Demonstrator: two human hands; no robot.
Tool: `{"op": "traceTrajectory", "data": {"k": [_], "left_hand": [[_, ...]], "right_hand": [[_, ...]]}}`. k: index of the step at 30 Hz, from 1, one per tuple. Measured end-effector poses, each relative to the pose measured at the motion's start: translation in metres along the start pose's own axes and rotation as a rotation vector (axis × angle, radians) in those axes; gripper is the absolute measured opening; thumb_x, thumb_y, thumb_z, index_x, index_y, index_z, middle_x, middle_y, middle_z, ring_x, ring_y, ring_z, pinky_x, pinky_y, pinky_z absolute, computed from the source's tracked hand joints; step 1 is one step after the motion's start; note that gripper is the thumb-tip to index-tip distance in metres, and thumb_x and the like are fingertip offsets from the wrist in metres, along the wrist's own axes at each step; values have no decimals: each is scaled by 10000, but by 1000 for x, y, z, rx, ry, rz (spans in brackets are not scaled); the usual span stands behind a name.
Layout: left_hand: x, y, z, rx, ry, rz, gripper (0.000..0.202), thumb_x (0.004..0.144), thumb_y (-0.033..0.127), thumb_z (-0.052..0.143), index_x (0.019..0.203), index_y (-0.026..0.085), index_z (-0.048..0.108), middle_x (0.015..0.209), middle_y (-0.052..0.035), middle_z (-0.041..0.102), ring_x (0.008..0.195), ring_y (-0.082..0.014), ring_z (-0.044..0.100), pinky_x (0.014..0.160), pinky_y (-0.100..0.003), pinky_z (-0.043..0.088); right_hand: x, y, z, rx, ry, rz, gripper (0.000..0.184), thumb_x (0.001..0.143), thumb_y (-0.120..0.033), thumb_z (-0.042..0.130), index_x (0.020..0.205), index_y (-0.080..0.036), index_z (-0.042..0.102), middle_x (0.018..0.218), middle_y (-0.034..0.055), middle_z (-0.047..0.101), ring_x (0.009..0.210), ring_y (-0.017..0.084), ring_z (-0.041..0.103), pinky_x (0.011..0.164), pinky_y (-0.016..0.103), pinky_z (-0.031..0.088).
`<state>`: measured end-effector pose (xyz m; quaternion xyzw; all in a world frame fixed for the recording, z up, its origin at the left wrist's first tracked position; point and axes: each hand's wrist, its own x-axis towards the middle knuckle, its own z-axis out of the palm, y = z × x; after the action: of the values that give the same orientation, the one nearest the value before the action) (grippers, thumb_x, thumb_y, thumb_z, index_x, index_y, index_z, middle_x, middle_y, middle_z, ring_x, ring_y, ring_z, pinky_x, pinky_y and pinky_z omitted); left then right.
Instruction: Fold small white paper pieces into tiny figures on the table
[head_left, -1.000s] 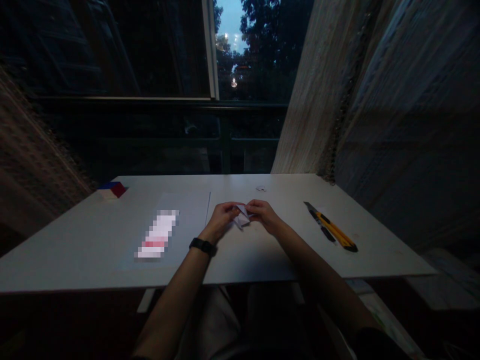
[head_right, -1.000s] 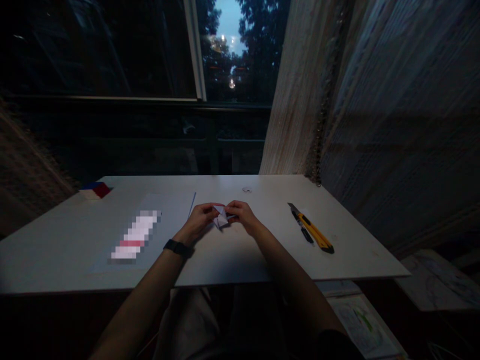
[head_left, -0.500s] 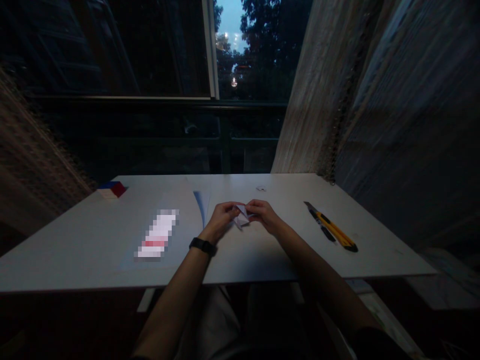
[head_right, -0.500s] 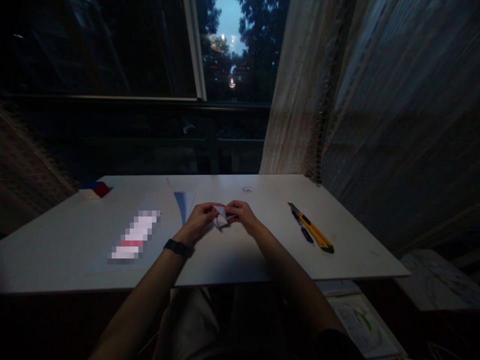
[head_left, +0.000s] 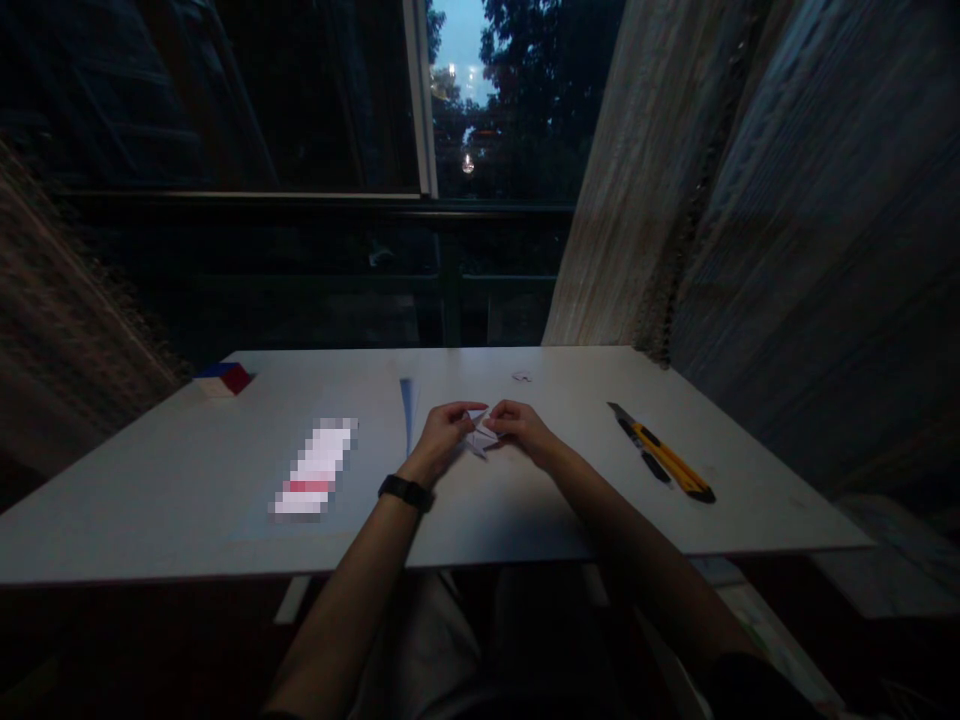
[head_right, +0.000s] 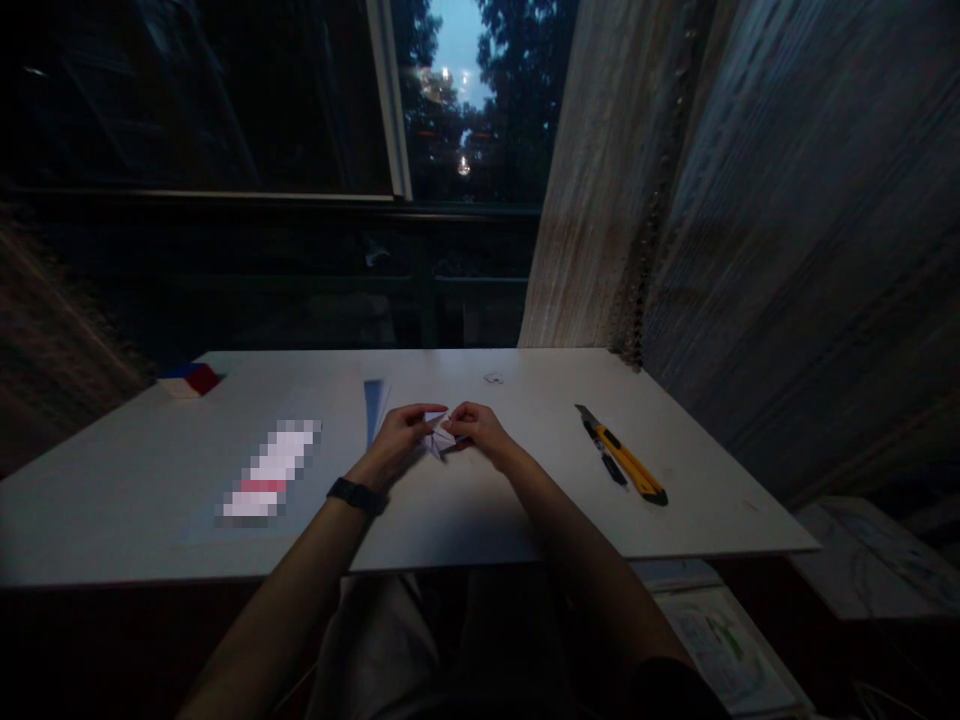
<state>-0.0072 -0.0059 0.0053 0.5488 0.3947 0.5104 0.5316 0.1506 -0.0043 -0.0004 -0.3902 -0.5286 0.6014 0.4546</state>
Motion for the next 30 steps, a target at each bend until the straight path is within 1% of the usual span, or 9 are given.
{"op": "traceTrajectory", "data": {"k": [3,7,10,13,17,22,25,28,30], "left_hand": [[0,0,0,-14,19,9,306,529,108,646,827,126,710,502,51,461,461,-48,370,452,-197,271],[0,-1,0,10,22,1,290,525,103,637,805,119,710,493,47,470,461,-53,375,451,-203,277],[1,-1,1,18,34,7,273,530,106,619,787,109,712,535,18,536,487,-65,417,465,-207,301],[0,-1,2,0,47,10,288,521,101,609,790,107,713,652,-28,625,558,-95,490,511,-222,354],[0,-1,2,-20,46,-5,319,519,108,604,818,117,716,695,-36,650,575,-99,509,534,-224,374],[1,-1,2,-37,33,-37,328,546,151,617,858,113,709,742,-58,662,618,-119,538,560,-227,391],[0,1,1,-81,0,-59,316,589,178,595,877,114,706,745,-66,653,638,-124,543,571,-224,395],[-2,5,1,-147,-19,-45,287,653,264,588,873,125,707,711,-52,627,619,-108,526,567,-215,391],[-3,7,2,-157,-4,-52,303,663,337,626,864,125,705,723,-52,626,613,-102,526,570,-216,393]], "right_hand": [[0,-1,0,-41,16,0,327,524,-370,746,666,-150,549,591,-18,576,543,104,531,474,235,443],[-1,-3,-1,-82,12,2,319,537,-369,743,655,-150,543,557,-22,568,492,91,514,423,211,419],[-2,-3,0,-87,-2,2,323,531,-355,749,654,-157,526,559,-26,572,484,91,524,407,199,411],[-1,-1,0,-88,-3,3,339,524,-347,757,652,-161,504,557,-22,585,481,102,555,395,185,399],[1,4,1,-116,11,17,330,532,-343,752,643,-157,503,530,-10,597,453,116,582,373,169,373],[2,5,2,-150,65,33,303,538,-361,736,593,-144,532,509,18,606,436,122,580,370,181,382],[2,4,2,-152,85,14,303,526,-373,735,574,-141,545,504,22,608,429,122,571,371,189,383],[2,3,1,-152,102,-39,313,523,-398,733,563,-143,556,492,11,596,428,116,555,375,195,382],[3,2,-1,-165,110,-81,320,537,-424,723,572,-144,574,486,3,586,431,110,543,382,199,385]]}}
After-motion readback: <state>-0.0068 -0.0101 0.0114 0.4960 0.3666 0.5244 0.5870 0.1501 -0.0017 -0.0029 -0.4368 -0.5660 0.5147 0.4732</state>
